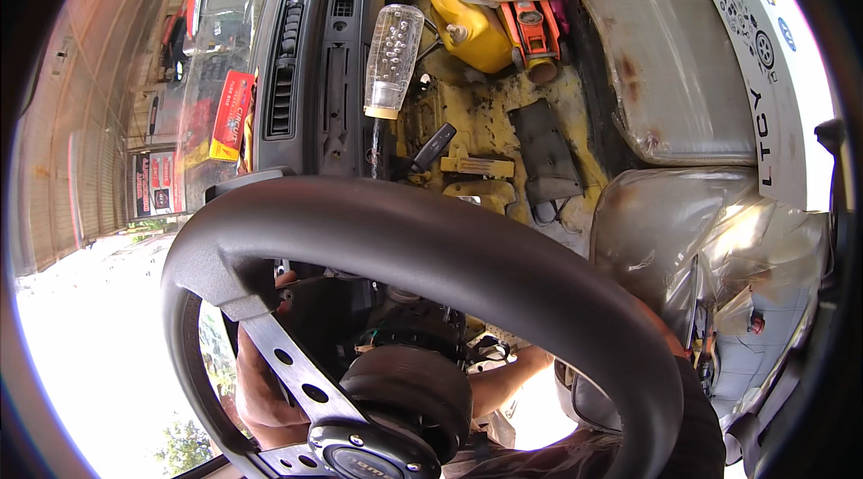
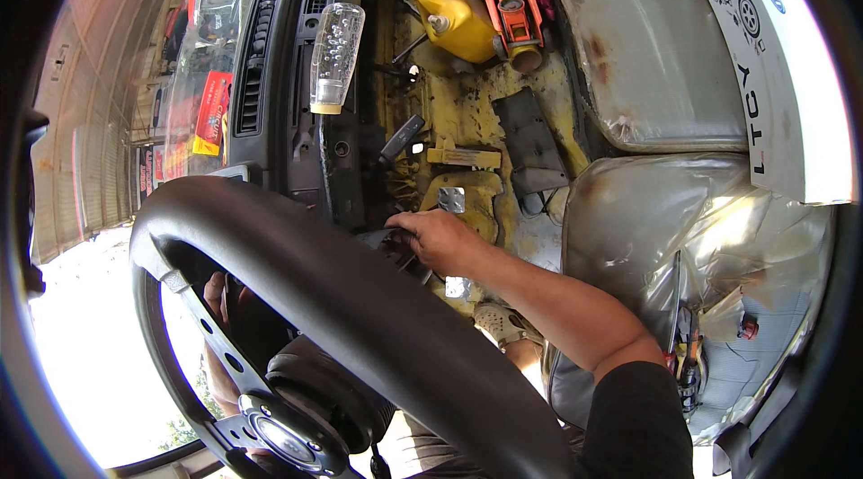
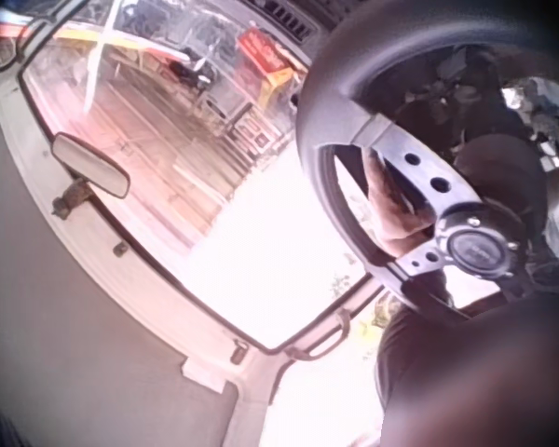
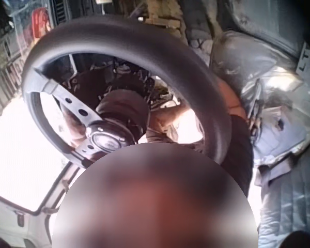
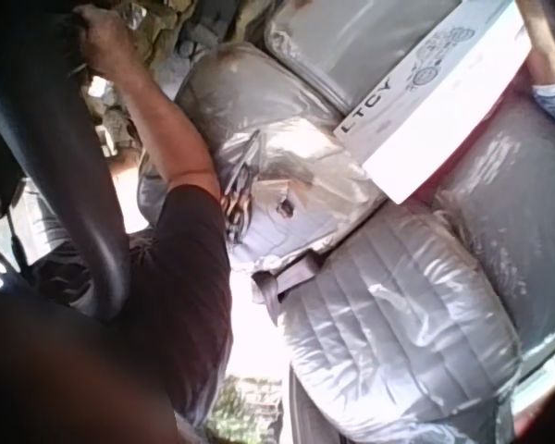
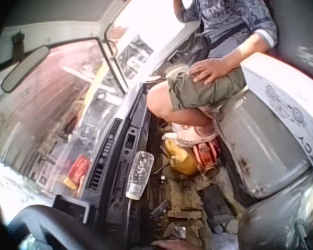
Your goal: The person removes a steering wheel from a vehicle. They use a screwdriver to loosen bolts on the steering column, detach the wheel, and then remove a retaining nut from the column.
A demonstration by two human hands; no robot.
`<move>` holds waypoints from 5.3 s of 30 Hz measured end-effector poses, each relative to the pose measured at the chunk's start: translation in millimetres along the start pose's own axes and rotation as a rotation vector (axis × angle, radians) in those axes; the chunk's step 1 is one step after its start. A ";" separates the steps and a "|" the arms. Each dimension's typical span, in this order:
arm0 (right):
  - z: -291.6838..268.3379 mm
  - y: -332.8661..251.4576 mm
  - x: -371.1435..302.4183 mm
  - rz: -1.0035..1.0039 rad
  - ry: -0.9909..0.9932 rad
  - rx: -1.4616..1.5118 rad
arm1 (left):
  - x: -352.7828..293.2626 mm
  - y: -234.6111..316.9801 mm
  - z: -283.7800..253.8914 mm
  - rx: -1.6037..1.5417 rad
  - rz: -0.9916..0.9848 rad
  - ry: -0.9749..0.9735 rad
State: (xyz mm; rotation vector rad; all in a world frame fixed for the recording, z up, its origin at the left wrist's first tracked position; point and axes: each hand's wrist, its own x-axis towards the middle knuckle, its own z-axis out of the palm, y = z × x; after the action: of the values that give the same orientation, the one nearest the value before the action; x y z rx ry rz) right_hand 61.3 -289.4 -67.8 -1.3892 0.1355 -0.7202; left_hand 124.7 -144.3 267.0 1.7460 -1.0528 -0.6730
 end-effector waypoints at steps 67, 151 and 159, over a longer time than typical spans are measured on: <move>-9.1 2.1 -2.8 0.037 0.049 0.048 | -19.6 -8.6 -0.3 0.074 0.131 0.102; -152.3 -97.8 -63.9 0.162 1.195 -0.446 | 17.4 4.9 37.7 0.854 0.208 -0.072; -209.5 -241.9 -109.6 0.000 1.312 -0.622 | 25.3 -10.4 29.8 0.917 0.239 -0.102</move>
State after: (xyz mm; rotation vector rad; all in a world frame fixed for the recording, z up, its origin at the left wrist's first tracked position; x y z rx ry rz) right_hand -219.9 -409.6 76.7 -1.2497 1.4813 -1.5826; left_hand 116.5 -178.0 246.2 2.2881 -1.7832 -0.1023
